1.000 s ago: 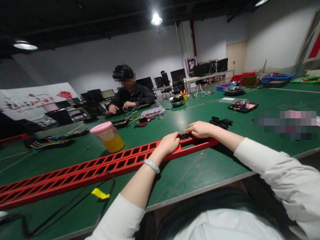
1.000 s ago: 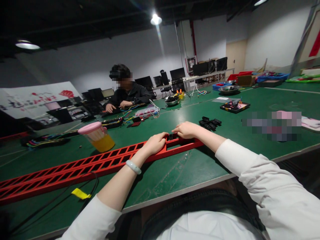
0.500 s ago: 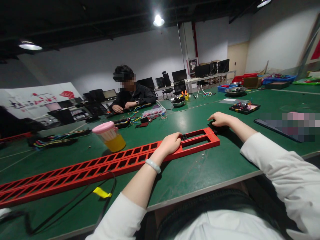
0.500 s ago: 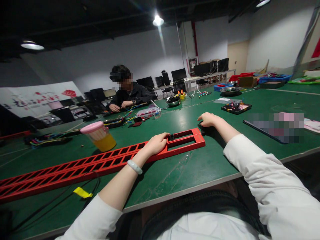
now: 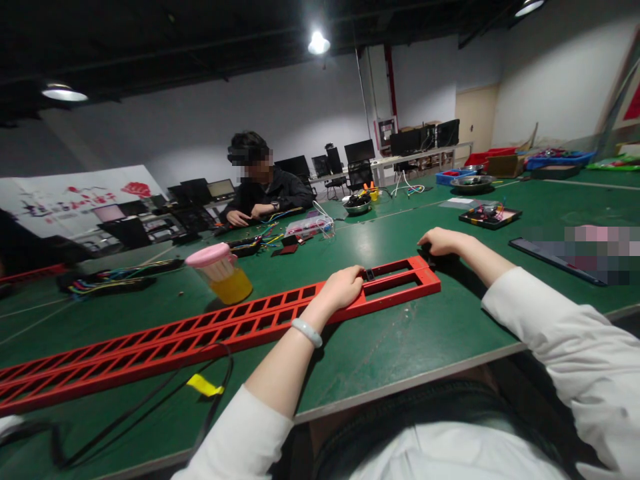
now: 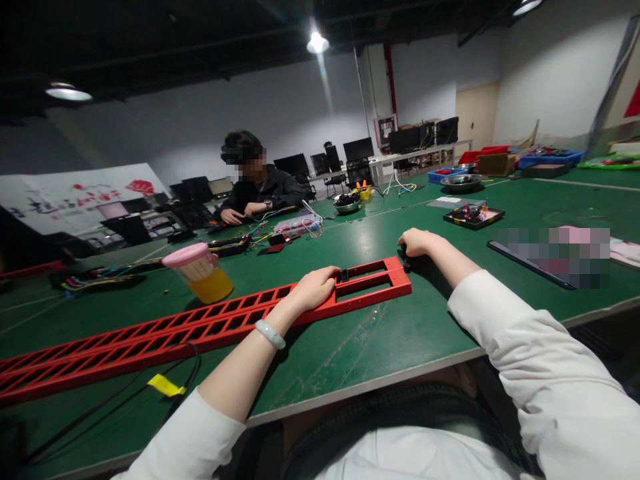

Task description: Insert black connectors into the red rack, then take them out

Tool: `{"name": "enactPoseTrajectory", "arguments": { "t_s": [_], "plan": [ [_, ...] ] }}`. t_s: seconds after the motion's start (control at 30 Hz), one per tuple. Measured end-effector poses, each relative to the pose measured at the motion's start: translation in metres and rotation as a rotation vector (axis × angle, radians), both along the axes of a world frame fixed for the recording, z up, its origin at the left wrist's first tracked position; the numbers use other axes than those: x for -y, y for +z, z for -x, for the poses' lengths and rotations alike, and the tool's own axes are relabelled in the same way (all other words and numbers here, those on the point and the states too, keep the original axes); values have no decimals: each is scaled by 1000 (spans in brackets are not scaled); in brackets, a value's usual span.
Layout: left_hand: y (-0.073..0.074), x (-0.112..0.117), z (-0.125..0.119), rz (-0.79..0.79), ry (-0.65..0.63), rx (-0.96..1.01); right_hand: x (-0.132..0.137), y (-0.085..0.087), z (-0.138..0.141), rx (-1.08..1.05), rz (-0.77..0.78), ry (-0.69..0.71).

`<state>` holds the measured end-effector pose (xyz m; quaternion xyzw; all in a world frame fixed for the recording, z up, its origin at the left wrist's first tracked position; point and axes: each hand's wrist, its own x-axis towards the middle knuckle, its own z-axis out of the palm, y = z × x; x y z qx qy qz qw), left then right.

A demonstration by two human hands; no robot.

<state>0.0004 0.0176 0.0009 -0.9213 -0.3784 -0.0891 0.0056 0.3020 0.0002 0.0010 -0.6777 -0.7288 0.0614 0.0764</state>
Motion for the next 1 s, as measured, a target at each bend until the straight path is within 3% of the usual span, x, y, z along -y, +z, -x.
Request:
{"name": "enactPoseTrajectory", "arguments": {
  "t_s": [0.73,1.0],
  "plan": [
    [5,7,-1,49,-32,68,-3,-2,-2,33,-32,36],
    [5,5,0,57,-160,131,-8,-6,-6,14,16,21]
  ]
}}
